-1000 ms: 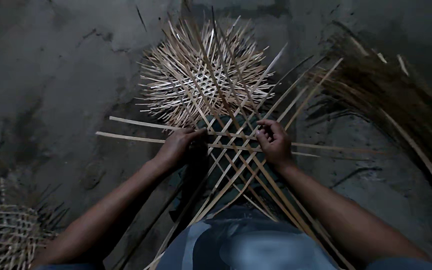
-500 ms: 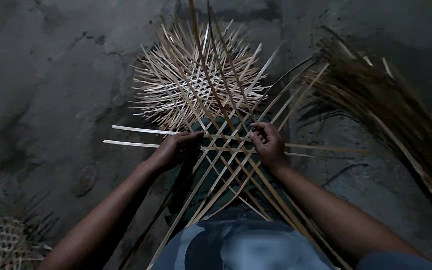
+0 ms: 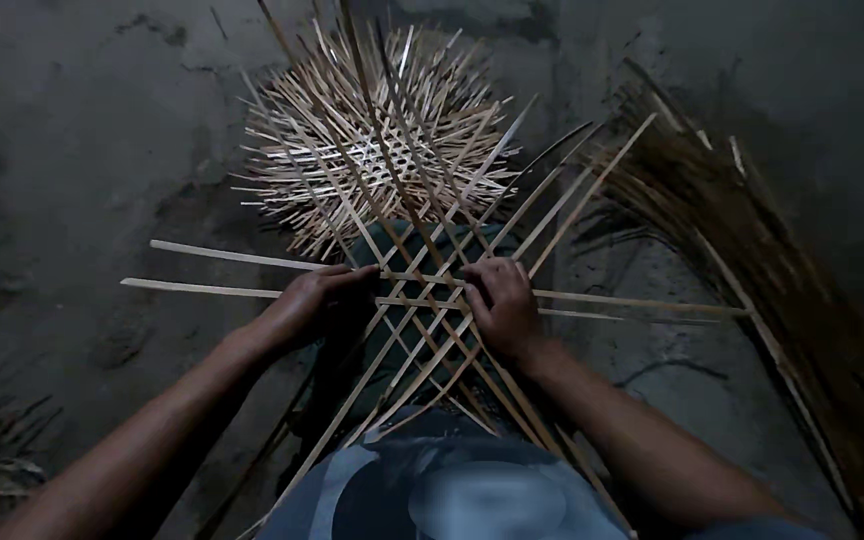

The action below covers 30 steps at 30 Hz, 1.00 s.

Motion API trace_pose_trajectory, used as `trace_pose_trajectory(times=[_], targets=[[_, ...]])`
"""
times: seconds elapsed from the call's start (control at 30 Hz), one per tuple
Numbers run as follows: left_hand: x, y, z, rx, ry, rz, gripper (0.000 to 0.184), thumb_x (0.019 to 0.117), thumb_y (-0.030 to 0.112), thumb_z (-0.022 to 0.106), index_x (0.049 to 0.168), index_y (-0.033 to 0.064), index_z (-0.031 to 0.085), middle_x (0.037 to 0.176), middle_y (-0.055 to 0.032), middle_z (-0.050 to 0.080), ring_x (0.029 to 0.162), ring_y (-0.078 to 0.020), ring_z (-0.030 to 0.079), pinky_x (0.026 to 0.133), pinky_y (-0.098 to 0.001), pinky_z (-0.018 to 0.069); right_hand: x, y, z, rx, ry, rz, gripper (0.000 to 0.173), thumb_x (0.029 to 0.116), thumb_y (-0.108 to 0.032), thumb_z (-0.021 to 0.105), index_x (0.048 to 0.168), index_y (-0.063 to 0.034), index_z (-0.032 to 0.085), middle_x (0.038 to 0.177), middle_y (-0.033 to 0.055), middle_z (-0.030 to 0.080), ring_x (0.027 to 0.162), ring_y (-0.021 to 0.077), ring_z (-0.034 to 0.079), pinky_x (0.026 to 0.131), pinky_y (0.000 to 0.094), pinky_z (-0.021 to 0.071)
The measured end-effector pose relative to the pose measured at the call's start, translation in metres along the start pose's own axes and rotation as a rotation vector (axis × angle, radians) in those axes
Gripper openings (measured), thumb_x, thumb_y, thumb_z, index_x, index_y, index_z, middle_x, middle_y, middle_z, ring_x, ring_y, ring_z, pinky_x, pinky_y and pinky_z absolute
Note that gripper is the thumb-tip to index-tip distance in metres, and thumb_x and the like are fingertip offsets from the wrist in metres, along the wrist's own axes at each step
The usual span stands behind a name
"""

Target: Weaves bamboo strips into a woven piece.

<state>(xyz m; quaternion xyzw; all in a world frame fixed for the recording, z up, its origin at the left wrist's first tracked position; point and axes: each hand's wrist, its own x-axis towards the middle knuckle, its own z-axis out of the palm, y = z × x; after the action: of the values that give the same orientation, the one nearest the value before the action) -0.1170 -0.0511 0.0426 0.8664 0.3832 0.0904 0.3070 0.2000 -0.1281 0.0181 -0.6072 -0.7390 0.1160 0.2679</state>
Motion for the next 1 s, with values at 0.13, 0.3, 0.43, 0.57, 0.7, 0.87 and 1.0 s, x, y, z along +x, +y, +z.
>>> trace_pose_trajectory(times=[0.13,0.3,0.43,0.57,0.7,0.87,1.0], targets=[[0.0,0.016,-0.001,0.168,-0.016,-0.043,0.058,0.095,0.006,0.069,0.148,0.0244,0.056,0.118,-0.0109,0.069,0.105,-0.0279,0.068,0.093,-0.0492,0.0561,-0.005,-0.013,0.018,-0.177,-0.216,-0.096,0.059,0.1058,-0.055,0.041,0.158,-0.0289,0.042,0.168,0.0071,0.03,0.158,0.029,0.019,0.125,0.0643,0.0116],[0.025,0.066,-0.024,0.248,0.058,-0.155,0.053,0.0937,0.019,0.074,0.144,0.0194,0.06,0.128,-0.0188,0.062,0.11,-0.0352,0.064,0.091,-0.0544,0.0552,0.0,-0.012,0.021,-0.189,-0.304,-0.079,0.062,0.1056,-0.058,0.037,0.161,-0.0295,0.038,0.169,0.0062,0.028,0.159,0.0271,0.016,0.126,0.0621,0.0079],[0.08,0.041,-0.042,-0.589,0.306,-0.564,0.087,0.1002,0.041,0.064,0.165,0.0131,0.013,0.163,-0.0198,0.028,0.143,-0.0324,0.042,0.111,-0.0487,0.0435,-0.001,-0.011,0.021,-0.182,-0.288,-0.081,0.062,0.106,-0.057,0.038,0.16,-0.0279,0.039,0.169,0.008,0.029,0.158,0.0287,0.018,0.125,0.0642,0.0098],[0.119,0.008,-0.057,-1.223,0.501,-0.934,0.088,0.09,0.067,0.063,0.156,0.0168,0.034,0.153,-0.0144,0.047,0.134,-0.0325,0.053,0.103,-0.0536,0.0518,-0.003,-0.007,0.025,-0.177,-0.271,-0.082,0.062,0.1062,-0.059,0.034,0.161,-0.0305,0.038,0.17,0.006,0.027,0.159,0.0275,0.016,0.126,0.063,0.0091],[0.137,-0.033,-0.06,-1.518,0.438,-0.658,0.073,0.0947,0.076,0.042,0.13,0.014,0.06,0.108,-0.007,0.07,0.093,-0.0194,0.07,0.082,-0.0364,0.0591,-0.002,-0.005,0.026,-0.141,-0.24,-0.075,0.06,0.1057,-0.059,0.037,0.159,-0.0311,0.041,0.168,0.0051,0.031,0.158,0.0271,0.019,0.126,0.0633,0.0097],[0.177,-0.033,-0.056,-1.181,0.467,-0.534,0.075,0.0994,0.067,0.046,0.159,0.0247,0.03,0.147,-0.0089,0.052,0.115,-0.023,0.064,0.093,-0.0406,0.0551,0.002,-0.002,0.024,-0.093,-0.266,-0.058,0.059,0.1055,-0.057,0.04,0.159,-0.0315,0.04,0.168,0.0044,0.031,0.158,0.0268,0.018,0.126,0.0628,0.0099],[0.204,-0.009,-0.064,-1.307,0.268,-0.516,0.066,0.1045,0.058,0.042,0.157,0.0204,0.028,0.135,-0.0128,0.064,0.106,-0.0279,0.071,0.085,-0.0428,0.0597,0.006,-0.001,0.022,-0.098,-0.294,-0.04,0.06,0.1057,-0.058,0.037,0.16,-0.0325,0.039,0.168,0.0043,0.031,0.159,0.0266,0.017,0.126,0.0618,0.009]])
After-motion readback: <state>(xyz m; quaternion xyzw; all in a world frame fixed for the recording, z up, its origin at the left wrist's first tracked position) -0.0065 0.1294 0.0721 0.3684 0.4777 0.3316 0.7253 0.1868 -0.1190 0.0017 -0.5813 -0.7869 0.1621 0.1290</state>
